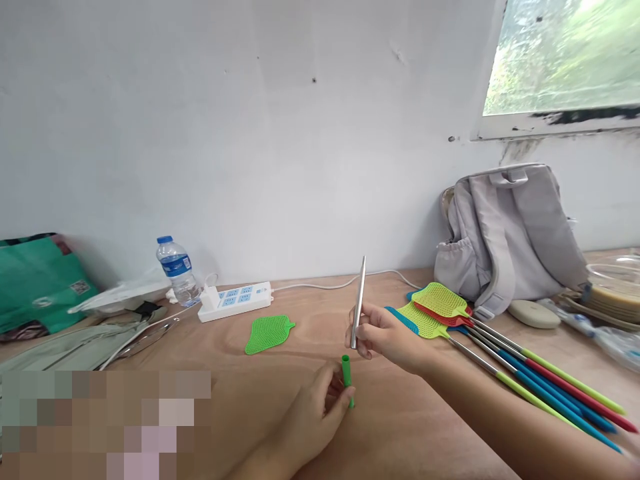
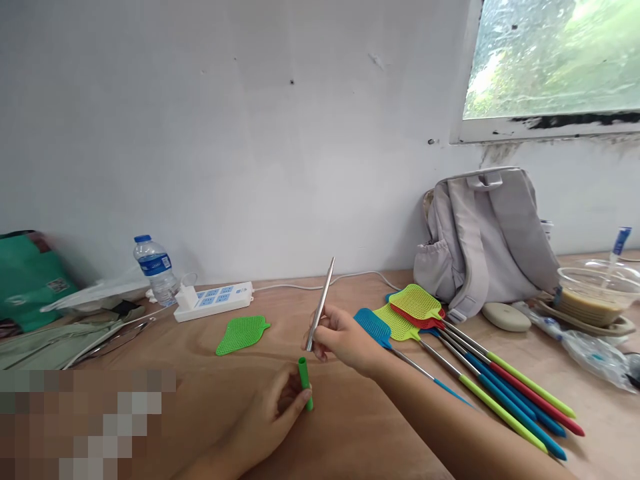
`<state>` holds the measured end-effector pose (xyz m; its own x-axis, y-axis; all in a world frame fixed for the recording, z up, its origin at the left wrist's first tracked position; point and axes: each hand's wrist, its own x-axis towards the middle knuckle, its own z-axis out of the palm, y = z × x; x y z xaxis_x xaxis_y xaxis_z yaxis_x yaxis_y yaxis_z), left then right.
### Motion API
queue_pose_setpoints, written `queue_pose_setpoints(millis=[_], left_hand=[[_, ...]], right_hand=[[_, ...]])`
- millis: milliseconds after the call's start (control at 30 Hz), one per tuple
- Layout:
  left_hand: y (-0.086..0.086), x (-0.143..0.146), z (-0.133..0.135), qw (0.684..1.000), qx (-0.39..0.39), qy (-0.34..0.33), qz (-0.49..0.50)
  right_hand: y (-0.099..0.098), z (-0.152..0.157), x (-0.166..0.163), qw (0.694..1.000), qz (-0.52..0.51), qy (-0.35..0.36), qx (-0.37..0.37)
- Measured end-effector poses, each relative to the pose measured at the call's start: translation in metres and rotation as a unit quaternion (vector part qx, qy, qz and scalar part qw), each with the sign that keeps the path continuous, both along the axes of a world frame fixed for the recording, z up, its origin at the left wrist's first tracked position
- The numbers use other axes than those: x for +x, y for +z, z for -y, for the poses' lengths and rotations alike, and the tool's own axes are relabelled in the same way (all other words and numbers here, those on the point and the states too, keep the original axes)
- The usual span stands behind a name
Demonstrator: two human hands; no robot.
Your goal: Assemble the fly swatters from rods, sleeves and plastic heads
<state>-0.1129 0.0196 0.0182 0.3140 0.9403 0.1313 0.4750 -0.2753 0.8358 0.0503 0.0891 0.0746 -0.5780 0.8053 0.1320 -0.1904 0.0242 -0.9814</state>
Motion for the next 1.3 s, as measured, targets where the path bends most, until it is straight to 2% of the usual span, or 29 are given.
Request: queue_pose_setpoints(millis=[167, 333, 467, 600, 700, 800, 933, 1000, 1100, 1233, 1300], left_hand=[[0.001, -0.002, 0.002, 0.999, 0.010, -0.024, -0.029], [0.006, -0.002, 0.003, 0.998, 0.018, -0.036, -0.049], [0.007, -0.002, 0.003, 0.998, 0.016, -0.040, -0.048], [0.006, -0.002, 0.003, 0.999, 0.010, -0.033, -0.036], [0.006, -0.002, 0.003, 0.999, 0.010, -0.025, -0.031], [0.007, -0.002, 0.003, 0.999, 0.009, -0.031, -0.040], [0.009, -0.001, 0.003, 0.997, 0.020, -0.035, -0.060], [0.010, -0.001, 0.004, 0.996, 0.029, -0.037, -0.081], [0.013, -0.002, 0.006, 0.994, 0.036, -0.039, -0.098], [0.017, -0.010, 0.004, 0.987, 0.107, -0.066, -0.099], [0.013, -0.017, -0.003, 0.977, 0.163, -0.027, -0.134]], right_hand=[[-0.003, 0.011, -0.006, 0.986, 0.068, -0.013, 0.153], [-0.002, 0.011, 0.001, 0.948, 0.176, -0.018, 0.266], [0.004, 0.011, 0.008, 0.918, 0.215, -0.012, 0.334], [0.009, 0.014, 0.009, 0.898, 0.245, 0.009, 0.366], [0.013, 0.019, 0.008, 0.888, 0.272, -0.011, 0.369], [0.018, 0.022, 0.008, 0.905, 0.265, -0.048, 0.331], [0.023, 0.026, 0.012, 0.931, 0.181, -0.098, 0.302], [0.024, 0.027, 0.012, 0.928, 0.170, -0.114, 0.312], [0.020, 0.029, 0.008, 0.907, 0.213, -0.118, 0.343], [0.007, 0.029, -0.001, 0.899, 0.225, -0.100, 0.362], [-0.001, 0.028, -0.004, 0.901, 0.214, -0.090, 0.367]])
